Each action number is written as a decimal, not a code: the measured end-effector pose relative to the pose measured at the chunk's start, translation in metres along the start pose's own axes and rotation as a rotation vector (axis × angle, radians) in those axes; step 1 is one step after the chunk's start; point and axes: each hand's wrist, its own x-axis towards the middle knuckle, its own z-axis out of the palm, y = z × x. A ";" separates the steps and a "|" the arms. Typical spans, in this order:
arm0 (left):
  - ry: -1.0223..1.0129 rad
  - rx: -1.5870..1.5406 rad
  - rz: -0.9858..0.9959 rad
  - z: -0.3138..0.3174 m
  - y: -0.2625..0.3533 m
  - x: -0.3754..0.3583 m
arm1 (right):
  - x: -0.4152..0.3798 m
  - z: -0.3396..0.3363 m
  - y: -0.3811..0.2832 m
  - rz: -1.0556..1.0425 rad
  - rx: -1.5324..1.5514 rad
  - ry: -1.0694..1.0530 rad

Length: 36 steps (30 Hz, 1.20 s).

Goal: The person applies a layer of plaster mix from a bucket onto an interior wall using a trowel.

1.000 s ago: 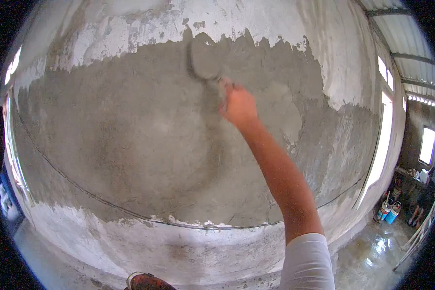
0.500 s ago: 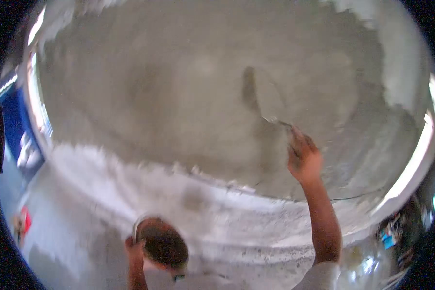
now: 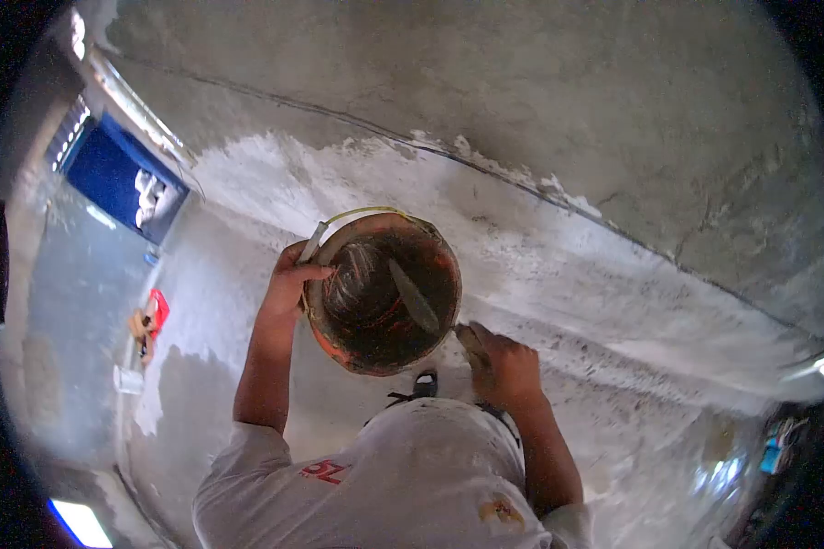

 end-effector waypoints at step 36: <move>-0.300 0.534 -0.253 0.047 0.048 0.048 | 0.060 0.037 -0.032 -0.370 -0.362 -0.342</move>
